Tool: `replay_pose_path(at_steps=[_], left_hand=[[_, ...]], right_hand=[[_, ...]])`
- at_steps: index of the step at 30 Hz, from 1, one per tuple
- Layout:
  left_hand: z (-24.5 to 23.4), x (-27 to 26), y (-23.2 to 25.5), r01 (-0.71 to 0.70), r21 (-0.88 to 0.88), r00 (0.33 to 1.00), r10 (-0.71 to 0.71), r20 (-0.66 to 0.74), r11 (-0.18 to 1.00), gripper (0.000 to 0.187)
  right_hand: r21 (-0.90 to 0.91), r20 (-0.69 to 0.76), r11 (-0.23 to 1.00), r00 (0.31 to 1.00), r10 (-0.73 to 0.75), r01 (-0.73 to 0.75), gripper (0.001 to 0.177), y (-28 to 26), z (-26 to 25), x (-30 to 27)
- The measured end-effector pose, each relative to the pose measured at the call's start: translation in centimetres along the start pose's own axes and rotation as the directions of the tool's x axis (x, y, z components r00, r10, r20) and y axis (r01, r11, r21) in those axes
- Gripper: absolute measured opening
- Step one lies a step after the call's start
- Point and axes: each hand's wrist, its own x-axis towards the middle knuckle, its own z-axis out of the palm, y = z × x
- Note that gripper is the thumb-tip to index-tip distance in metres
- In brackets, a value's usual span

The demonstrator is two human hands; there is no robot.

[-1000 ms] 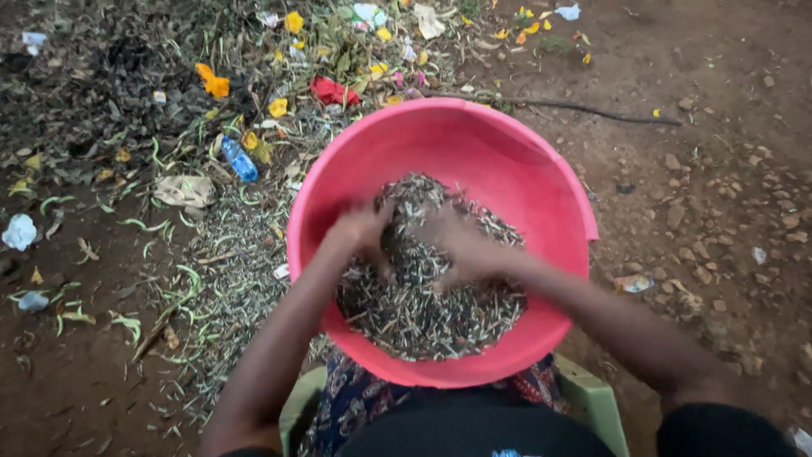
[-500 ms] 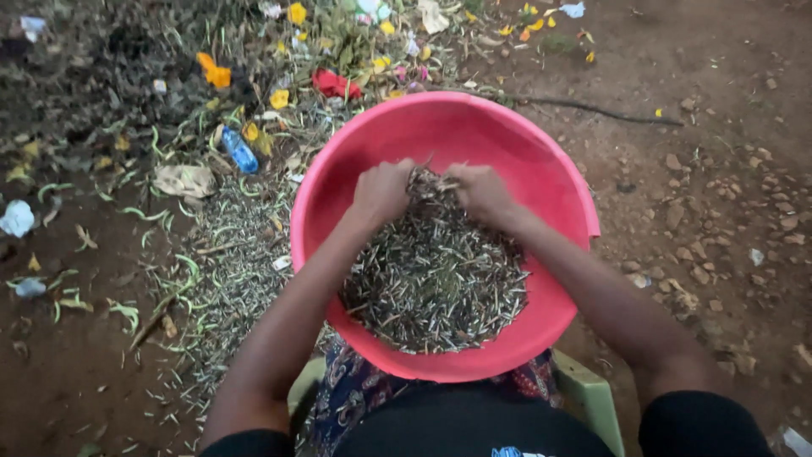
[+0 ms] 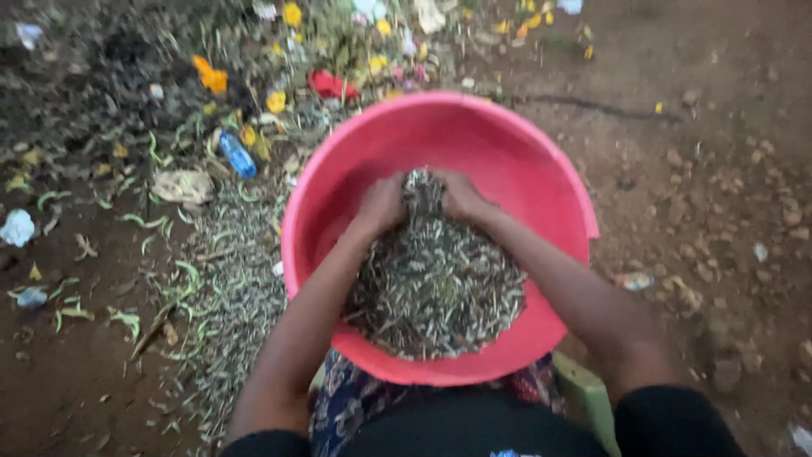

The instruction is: The person continuously mixes and sifts a pile of shredded plant material inside a red plastic basin using both hands. The hands repeatedly lift and turn the material within the basin.

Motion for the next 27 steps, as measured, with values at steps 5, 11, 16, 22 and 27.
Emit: replay_pose_path(at_steps=[5,11,16,22,27], left_hand=[[-1.8,0.3,0.8,0.031,0.193,0.991,-0.005,-0.135,0.981,0.027],[-5.0,-2.3,1.8,-0.030,0.300,1.000,0.030,0.006,0.954,0.060],[-4.6,-7.2,-0.2,-0.066,0.352,0.939,-0.061,0.338,0.934,0.150],[4.9,-1.1,-6.3,-0.195,0.261,0.976,0.162,0.144,0.945,0.044],[0.7,0.6,1.5,-0.124,0.328,0.987,0.151,-0.059,0.936,0.033]], right_hand=[[-0.540,0.567,0.272,0.583,-0.582,0.797,0.009,0.2,-6.9,3.4],[-0.664,0.705,-0.041,0.608,-0.364,0.746,0.019,-4.5,-7.6,-3.6],[-0.797,0.565,-0.146,0.809,0.162,0.586,0.127,-3.2,-13.2,-5.5],[-0.500,0.845,-0.110,0.456,-0.279,0.859,0.071,1.8,-12.6,-2.6],[-0.678,0.706,-0.149,0.579,-0.408,0.720,0.030,-2.1,-6.7,-2.6]])
